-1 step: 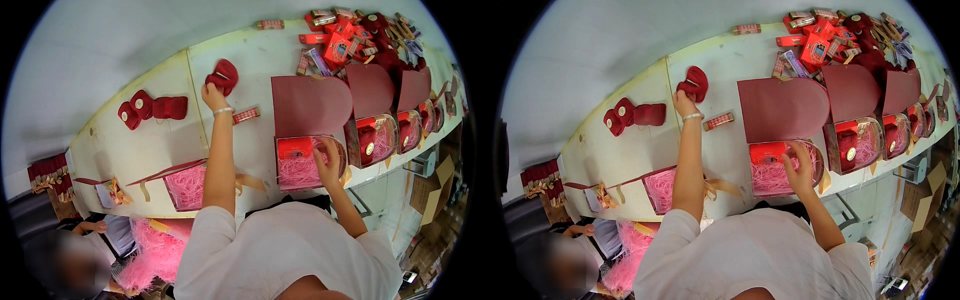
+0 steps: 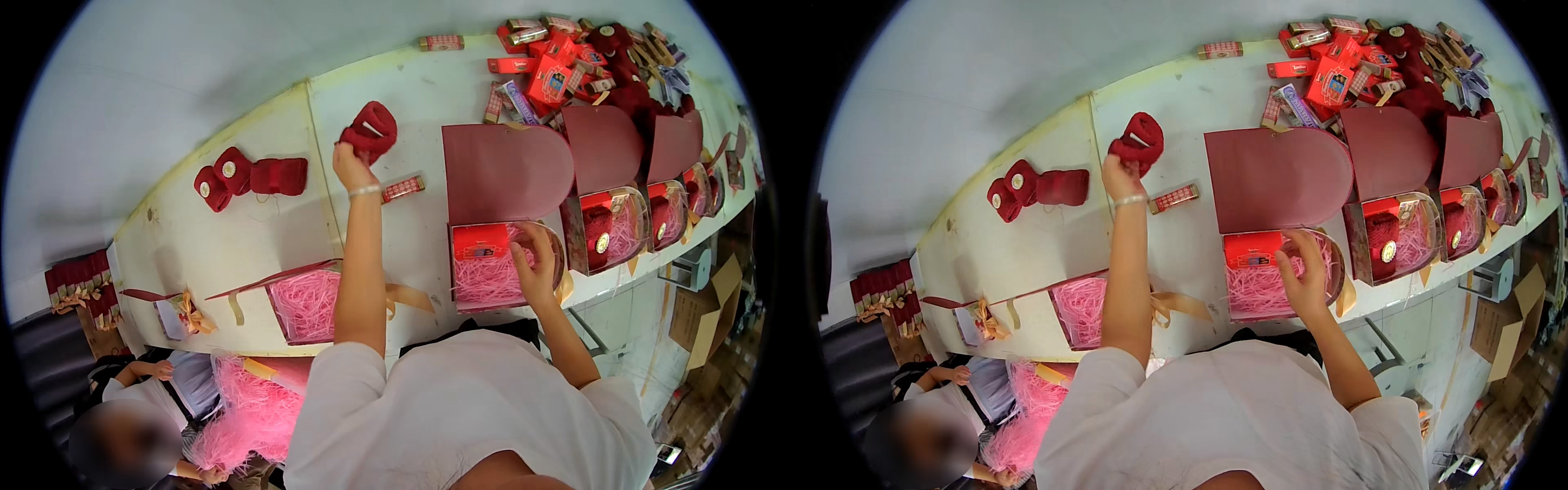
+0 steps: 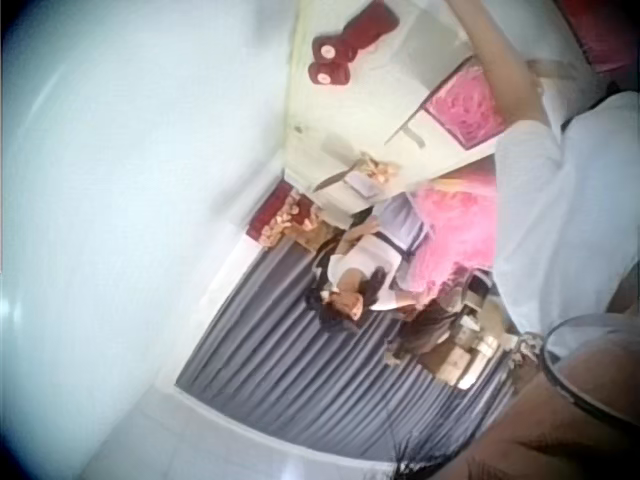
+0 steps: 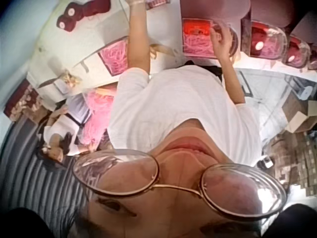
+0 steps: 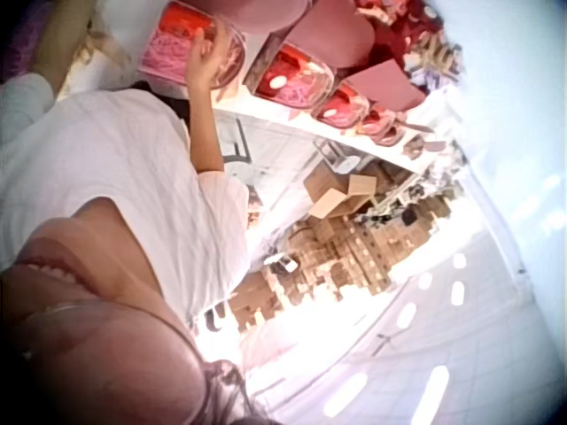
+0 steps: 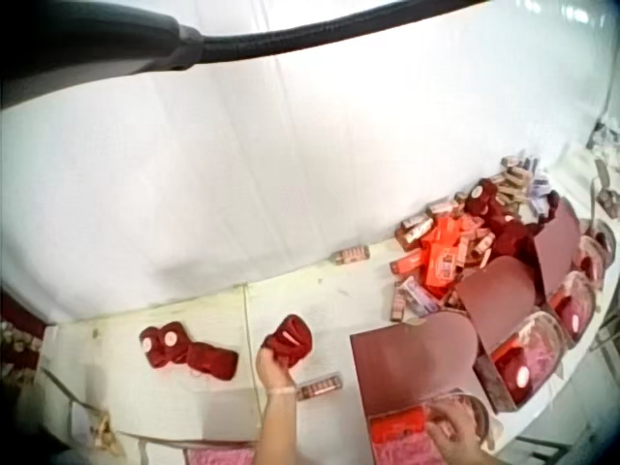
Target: The person places pink shredded paper into red heart-shaped boxes, then adds small red and gold-wrapped items and closes the lids. The process is repeated for multiple boxes on a white table.
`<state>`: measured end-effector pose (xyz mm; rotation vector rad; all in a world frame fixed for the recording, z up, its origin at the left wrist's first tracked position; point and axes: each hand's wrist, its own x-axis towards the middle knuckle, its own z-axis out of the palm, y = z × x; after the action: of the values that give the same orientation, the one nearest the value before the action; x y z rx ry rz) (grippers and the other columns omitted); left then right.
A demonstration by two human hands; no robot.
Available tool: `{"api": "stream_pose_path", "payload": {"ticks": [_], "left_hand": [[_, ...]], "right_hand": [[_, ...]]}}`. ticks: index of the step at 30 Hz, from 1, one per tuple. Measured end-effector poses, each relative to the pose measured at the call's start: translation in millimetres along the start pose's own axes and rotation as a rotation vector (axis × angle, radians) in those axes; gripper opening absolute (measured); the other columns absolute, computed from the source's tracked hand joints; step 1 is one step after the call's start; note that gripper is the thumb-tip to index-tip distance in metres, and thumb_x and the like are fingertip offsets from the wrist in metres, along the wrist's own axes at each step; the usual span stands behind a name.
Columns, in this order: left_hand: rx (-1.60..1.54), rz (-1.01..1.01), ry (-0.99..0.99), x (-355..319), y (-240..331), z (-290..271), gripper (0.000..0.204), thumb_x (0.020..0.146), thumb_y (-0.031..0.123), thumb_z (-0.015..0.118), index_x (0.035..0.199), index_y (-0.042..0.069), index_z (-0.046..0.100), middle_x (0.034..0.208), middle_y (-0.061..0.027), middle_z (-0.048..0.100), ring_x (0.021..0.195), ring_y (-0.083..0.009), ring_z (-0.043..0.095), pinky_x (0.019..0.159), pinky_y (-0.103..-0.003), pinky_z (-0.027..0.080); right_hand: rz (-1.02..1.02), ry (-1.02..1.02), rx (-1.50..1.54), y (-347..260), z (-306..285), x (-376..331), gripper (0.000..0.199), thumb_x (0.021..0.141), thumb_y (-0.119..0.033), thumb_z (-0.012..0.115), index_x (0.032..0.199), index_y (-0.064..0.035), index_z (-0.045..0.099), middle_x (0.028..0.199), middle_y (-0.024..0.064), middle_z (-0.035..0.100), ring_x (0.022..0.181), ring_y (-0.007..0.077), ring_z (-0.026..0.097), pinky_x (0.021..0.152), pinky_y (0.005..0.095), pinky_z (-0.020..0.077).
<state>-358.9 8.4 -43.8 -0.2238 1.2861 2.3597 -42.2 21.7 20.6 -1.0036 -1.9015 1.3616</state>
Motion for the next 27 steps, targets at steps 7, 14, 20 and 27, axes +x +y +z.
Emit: {"api": "stream_pose_path", "payload": {"ticks": [7, 14, 20, 27], "left_hand": [[-0.385, -0.686, -0.540, -136.6, 74.3, -10.3, 0.037, 0.081, 0.025, 0.040, 0.110, 0.003, 0.047, 0.117, -0.0110, 0.049, 0.108, -0.0249, 0.046, 0.093, -0.041, 0.036], [-0.493, -0.910, -0.736, -190.5, 58.4, -42.3, 0.045, 0.087, 0.035, 0.036, 0.121, 0.005, 0.041, 0.124, -0.0127, 0.044, 0.113, -0.0292, 0.043, 0.096, -0.044, 0.034], [-0.489, -0.994, -0.759, -212.1, 47.8, -44.5, 0.043, 0.088, 0.033, 0.036, 0.120, 0.005, 0.042, 0.123, -0.0120, 0.046, 0.113, -0.0294, 0.043, 0.094, -0.044, 0.036], [0.555, -0.626, -0.636, -224.9, 2.4, -96.8, 0.039, 0.083, 0.019, 0.044, 0.119, 0.004, 0.043, 0.109, -0.0083, 0.051, 0.095, -0.0191, 0.051, 0.087, -0.036, 0.041]], "right_hand": [[-0.142, 0.058, 0.098, -48.7, -20.7, 1.3, 0.037, 0.079, -0.008, 0.058, 0.114, -0.0001, 0.047, 0.110, 0.0097, 0.049, 0.098, 0.0179, 0.049, 0.084, 0.0288, 0.0395], [-0.052, -0.204, 0.534, -75.5, -30.0, -4.4, 0.040, 0.087, -0.024, 0.050, 0.119, -0.0023, 0.044, 0.118, 0.0080, 0.046, 0.107, 0.0166, 0.046, 0.090, 0.0287, 0.0360], [0.105, -0.325, 0.547, -74.9, -32.4, -25.4, 0.049, 0.086, -0.029, 0.051, 0.125, -0.0037, 0.037, 0.115, 0.0114, 0.051, 0.111, 0.0195, 0.045, 0.091, 0.0317, 0.0370], [0.391, -0.236, 0.674, 23.4, -52.5, -31.8, 0.045, 0.080, -0.013, 0.059, 0.119, -0.0001, 0.042, 0.102, 0.0084, 0.057, 0.088, 0.0174, 0.058, 0.073, 0.0271, 0.0489]]}}
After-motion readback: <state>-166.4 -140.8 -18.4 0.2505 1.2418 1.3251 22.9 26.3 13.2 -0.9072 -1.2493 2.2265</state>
